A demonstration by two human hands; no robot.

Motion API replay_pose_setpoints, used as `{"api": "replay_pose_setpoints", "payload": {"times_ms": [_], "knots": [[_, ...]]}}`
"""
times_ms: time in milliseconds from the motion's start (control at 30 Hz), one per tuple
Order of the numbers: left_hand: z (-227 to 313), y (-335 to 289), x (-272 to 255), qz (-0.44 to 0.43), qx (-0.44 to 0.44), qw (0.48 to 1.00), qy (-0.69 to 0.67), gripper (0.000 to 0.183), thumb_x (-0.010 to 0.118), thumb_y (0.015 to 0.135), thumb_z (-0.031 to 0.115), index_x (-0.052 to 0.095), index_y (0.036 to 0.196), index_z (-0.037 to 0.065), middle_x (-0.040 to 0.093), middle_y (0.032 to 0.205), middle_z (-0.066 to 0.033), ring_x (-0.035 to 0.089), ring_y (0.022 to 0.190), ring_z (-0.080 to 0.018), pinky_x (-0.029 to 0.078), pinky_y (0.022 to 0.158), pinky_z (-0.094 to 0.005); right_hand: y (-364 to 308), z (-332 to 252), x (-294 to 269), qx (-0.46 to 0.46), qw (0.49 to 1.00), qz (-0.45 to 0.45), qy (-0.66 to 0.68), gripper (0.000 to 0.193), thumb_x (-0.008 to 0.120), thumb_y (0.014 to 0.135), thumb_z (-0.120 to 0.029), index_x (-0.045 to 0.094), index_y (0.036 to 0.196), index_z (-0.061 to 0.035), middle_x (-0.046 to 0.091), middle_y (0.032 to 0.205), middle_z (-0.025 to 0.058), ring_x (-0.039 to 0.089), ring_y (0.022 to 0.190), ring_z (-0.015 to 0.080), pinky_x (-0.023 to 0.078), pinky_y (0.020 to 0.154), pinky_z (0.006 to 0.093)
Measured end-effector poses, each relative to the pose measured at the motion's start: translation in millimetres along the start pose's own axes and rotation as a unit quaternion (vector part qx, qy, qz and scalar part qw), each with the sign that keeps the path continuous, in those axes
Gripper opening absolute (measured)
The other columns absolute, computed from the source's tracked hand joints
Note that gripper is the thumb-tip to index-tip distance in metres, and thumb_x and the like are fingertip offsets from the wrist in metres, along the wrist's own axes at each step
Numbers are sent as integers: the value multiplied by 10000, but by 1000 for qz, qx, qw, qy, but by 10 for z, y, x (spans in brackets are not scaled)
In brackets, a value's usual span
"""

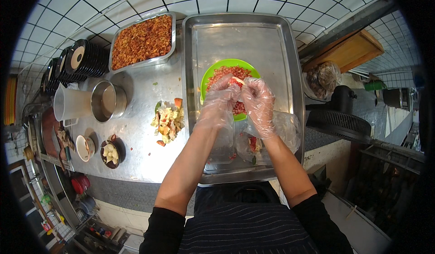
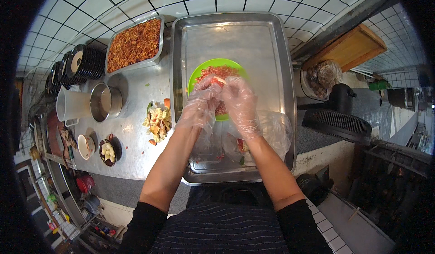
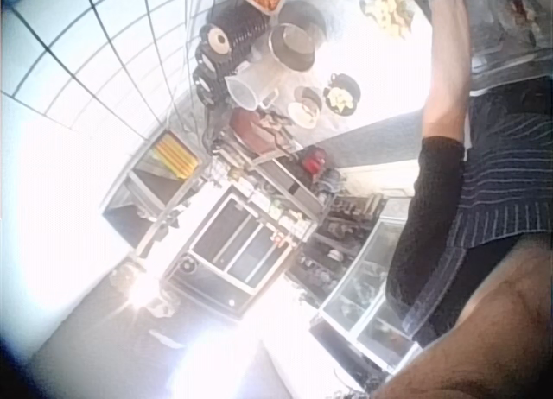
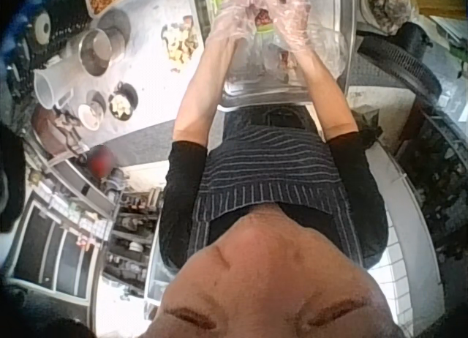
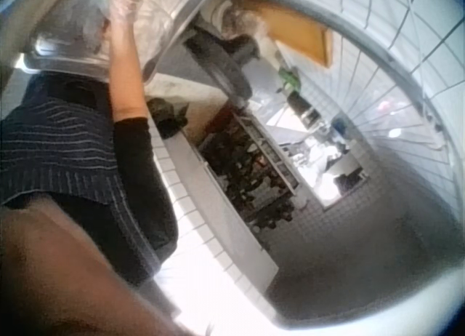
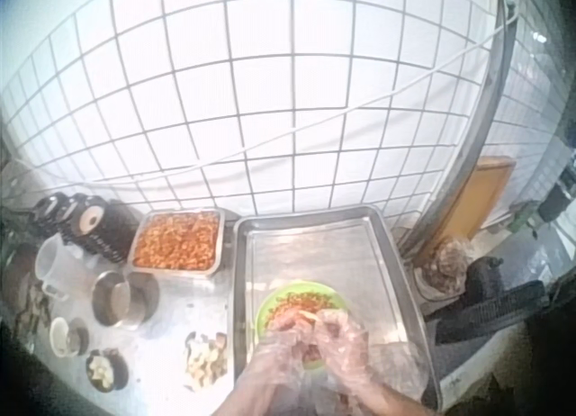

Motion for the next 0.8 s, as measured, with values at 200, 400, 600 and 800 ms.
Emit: {"api": "replay_pose_setpoints", "payload": {"times_ms": [200, 400, 600, 800], "knots": [[49, -46, 37, -29, 19, 999, 0, 497, 626, 785, -52, 481, 1258, -4, 597, 965, -93, 600, 812, -173, 538, 757, -270, 8, 27, -1, 5, 1000, -13, -16, 150, 614, 815, -25, 613, 964, -4, 655, 842, 65, 612, 772, 119, 511, 707, 284], [55, -17, 38, -38, -3, 999, -10, 410, 614, 809, -35, 509, 1204, -4, 598, 1002, -113, 610, 844, -181, 542, 757, -270, 55, 140, -17, 26, 999, -23, -15, 155, 621, 823, -51, 604, 971, -10, 652, 848, 87, 613, 775, 126, 510, 711, 294], [105, -48, 170, 8, -17, 999, -49, 280, 621, 837, 2, 558, 1111, -1, 608, 952, -81, 619, 834, -181, 558, 779, -301, 75, 179, -28, 47, 998, -18, -36, 154, 614, 836, -66, 594, 976, -8, 658, 860, 117, 626, 776, 156, 510, 713, 309], [32, 27, 60, -32, 15, 999, 20, 221, 613, 866, 29, 582, 1082, -3, 616, 988, -79, 608, 901, -174, 533, 825, -283, 69, 192, -15, 37, 999, -23, -22, 165, 612, 844, -81, 588, 989, -7, 657, 845, 117, 622, 767, 152, 508, 700, 312]]}}
Point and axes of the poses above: each hand's wrist, its own y-axis towards the middle knuckle, its own x-axis out of the palm, z = x × y, the point moved 7 cm from there along y, towards the middle knuckle
